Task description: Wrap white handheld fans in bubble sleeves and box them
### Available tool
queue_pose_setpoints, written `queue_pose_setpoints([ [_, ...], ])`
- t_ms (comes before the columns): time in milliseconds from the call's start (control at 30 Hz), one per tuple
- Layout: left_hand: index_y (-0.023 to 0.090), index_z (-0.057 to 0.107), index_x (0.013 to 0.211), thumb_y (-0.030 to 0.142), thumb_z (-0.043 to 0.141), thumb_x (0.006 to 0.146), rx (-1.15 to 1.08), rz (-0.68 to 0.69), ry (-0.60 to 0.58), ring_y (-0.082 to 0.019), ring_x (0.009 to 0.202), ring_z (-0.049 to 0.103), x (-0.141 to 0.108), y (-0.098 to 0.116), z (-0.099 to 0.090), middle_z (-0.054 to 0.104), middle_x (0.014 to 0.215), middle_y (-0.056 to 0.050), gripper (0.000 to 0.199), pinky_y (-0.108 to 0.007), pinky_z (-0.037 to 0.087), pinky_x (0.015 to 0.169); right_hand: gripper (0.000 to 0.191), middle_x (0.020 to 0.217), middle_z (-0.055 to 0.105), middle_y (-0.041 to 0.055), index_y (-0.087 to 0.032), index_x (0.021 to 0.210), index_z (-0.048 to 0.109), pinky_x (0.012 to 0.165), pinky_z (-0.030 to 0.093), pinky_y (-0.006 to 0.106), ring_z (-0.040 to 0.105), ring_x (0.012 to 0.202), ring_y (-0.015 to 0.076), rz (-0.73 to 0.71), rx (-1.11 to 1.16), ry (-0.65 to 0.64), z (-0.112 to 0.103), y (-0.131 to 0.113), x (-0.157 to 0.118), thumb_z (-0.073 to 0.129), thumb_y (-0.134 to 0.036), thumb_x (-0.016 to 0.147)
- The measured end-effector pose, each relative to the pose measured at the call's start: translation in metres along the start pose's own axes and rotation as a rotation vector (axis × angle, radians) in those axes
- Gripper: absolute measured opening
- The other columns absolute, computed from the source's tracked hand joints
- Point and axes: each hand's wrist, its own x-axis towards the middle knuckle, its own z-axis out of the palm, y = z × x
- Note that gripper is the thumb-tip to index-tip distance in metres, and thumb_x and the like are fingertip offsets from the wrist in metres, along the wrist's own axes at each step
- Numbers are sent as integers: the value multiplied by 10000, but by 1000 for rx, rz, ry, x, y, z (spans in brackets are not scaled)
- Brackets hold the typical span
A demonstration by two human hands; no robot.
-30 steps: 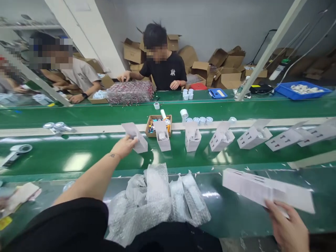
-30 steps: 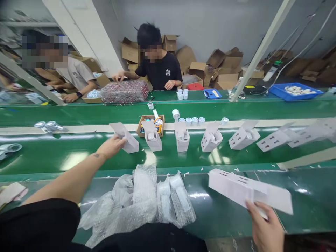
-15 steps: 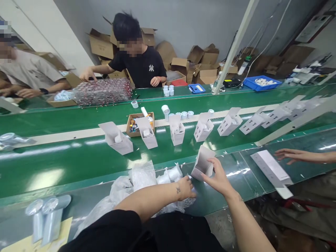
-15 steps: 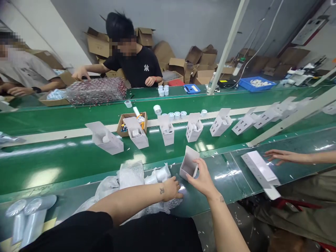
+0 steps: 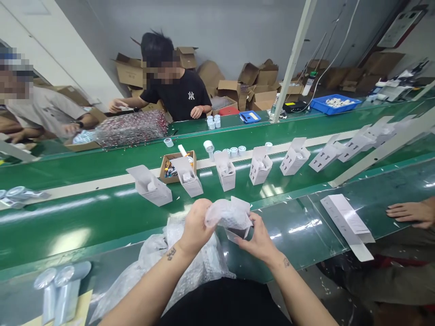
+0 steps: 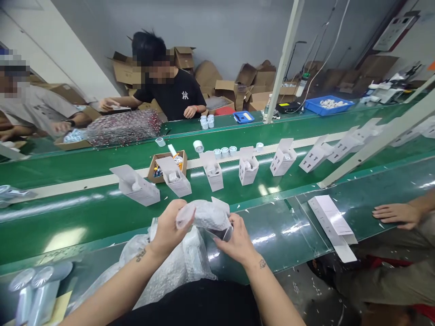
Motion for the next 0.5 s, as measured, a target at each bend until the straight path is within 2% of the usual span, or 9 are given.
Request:
queue_pose_setpoints([
  [67, 194, 545, 844, 285, 475, 871, 79, 94, -85, -192, 798, 567, -3, -2, 7, 599, 829, -61, 118, -321, 482, 730, 605, 1196, 522, 111, -248, 1122, 397, 913, 483, 493, 551, 1096, 312, -25, 8, 0, 0, 2, 1, 751, -295, 635],
  [167, 194, 576, 850, 196, 493, 853, 183, 427, -494, -203, 836, 556, -2, 7, 16, 617, 855, -60, 83, -334, 461, 759, 605, 1209, 523, 110, -250, 1163, 377, 940, 474, 474, 553, 1105, 281, -133, 67, -57, -3, 3, 2, 718, -236, 663],
  [233, 192, 585, 976, 216, 548, 846, 290, 518, -693, -221, 900, 560, -3, 16, 23, 630, 949, -69, 138, -358, 448, 784, 625, 1209, 529, 110, -249, 1186, 371, 960, 465, 473, 557, 1108, 268, -114, 117, -85, -5, 2, 0, 714, -210, 666],
  [333, 192, 507, 1210, 441, 665, 786, 425, 488, -721, -307, 1136, 496, -16, 17, 38, 594, 1140, -119, 517, -488, 380, 939, 689, 1233, 532, 94, -271, 1204, 372, 982, 460, 470, 568, 1119, 250, 31, 304, -146, -12, 6, -6, 753, -209, 633],
  [367, 199, 505, 1218, 479, 677, 767, 447, 506, -726, -332, 1204, 451, -23, 14, 44, 590, 1148, -121, 558, -542, 324, 991, 720, 1243, 536, 91, -281, 1215, 364, 982, 463, 472, 572, 1126, 248, 79, 412, -150, -18, 10, -8, 769, -224, 622],
  [400, 210, 531, 1185, 461, 674, 777, 466, 536, -735, -344, 1248, 415, -30, 10, 51, 601, 1121, -109, 500, -587, 265, 1025, 740, 1234, 549, 88, -289, 1222, 353, 971, 472, 477, 581, 1121, 248, 137, 529, -97, -28, 17, -10, 780, -256, 619],
  [433, 217, 571, 1115, 397, 657, 806, 488, 562, -739, -345, 1268, 399, -37, 5, 59, 617, 1069, -92, 368, -618, 217, 1042, 754, 1186, 577, 81, -293, 1215, 345, 936, 496, 484, 606, 1080, 250, 221, 633, 56, -41, 27, -12, 792, -301, 607],
  [467, 218, 605, 1029, 312, 630, 831, 511, 572, -733, -343, 1276, 395, -42, 0, 66, 627, 1014, -77, 221, -639, 187, 1047, 772, 1102, 605, 62, -296, 1199, 334, 872, 530, 485, 641, 996, 246, 327, 705, 294, -59, 39, -14, 801, -354, 587],
  [500, 214, 625, 946, 230, 602, 839, 529, 562, -717, -341, 1275, 399, -46, -3, 72, 633, 966, -66, 110, -653, 168, 1049, 763, 1000, 614, 31, -303, 1179, 320, 788, 561, 475, 663, 888, 231, 440, 745, 585, -80, 51, -17, 790, -415, 589],
])
